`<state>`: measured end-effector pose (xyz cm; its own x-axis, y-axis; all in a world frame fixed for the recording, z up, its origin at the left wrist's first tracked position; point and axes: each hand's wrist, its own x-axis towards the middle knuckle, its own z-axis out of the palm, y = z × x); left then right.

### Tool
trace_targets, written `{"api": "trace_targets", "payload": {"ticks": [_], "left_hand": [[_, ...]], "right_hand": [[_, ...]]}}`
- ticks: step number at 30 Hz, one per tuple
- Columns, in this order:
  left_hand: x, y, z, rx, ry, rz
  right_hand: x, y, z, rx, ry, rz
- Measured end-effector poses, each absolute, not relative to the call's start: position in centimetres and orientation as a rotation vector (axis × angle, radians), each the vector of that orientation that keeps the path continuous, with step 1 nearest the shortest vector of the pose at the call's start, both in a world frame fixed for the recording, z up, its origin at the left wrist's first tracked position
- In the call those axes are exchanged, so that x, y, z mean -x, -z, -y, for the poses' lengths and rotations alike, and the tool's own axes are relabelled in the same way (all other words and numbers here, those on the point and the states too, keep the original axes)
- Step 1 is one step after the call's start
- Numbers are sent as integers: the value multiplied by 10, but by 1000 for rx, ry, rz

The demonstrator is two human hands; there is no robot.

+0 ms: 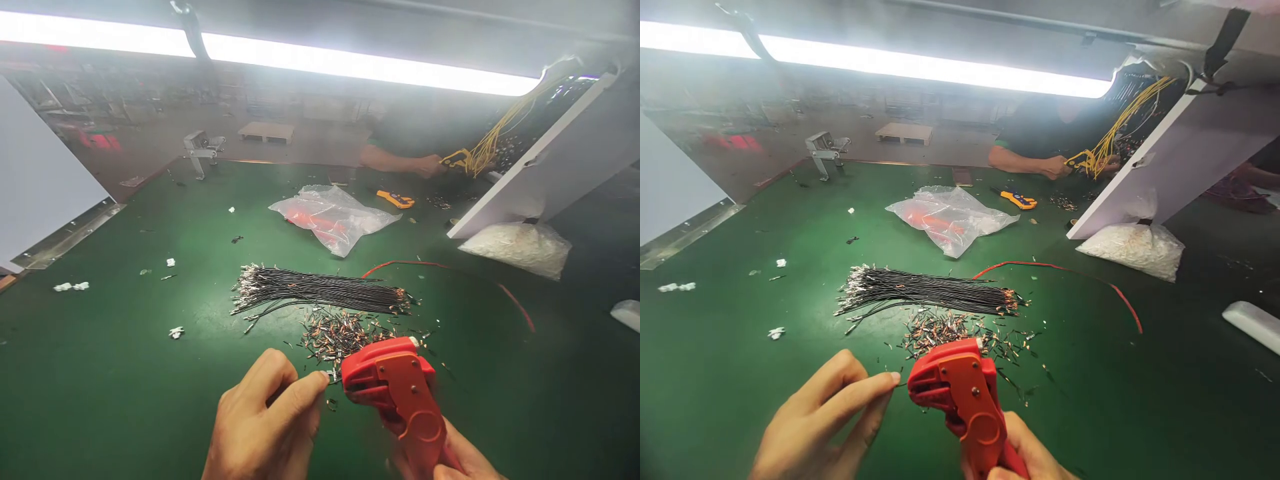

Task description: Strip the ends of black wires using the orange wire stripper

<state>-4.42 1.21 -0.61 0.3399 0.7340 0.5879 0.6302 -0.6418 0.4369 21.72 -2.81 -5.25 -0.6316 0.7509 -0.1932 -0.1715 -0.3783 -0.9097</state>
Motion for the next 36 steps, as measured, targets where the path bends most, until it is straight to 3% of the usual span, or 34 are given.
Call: {"api": "trace_targets", "payload": {"ticks": [5,16,23,29,36], "left_hand": [[42,3,-12,-2454,-1134,-1335],[42,2,-14,-2332,-1320,-1391],[48,3,-18,-2391,-1415,-1518],[47,4,-19,-2554,-1407,-1434],[35,18,-9,-2790,-1321,-1243]], "right_hand": [[-217,67,31,814,-2063,1206],[-223,37,23,789,-2113,1093],[-247,6,8,1335,-1271,1895],[-216,30,7,848,-240,2396],[-195,47,16,971,174,2491]]}}
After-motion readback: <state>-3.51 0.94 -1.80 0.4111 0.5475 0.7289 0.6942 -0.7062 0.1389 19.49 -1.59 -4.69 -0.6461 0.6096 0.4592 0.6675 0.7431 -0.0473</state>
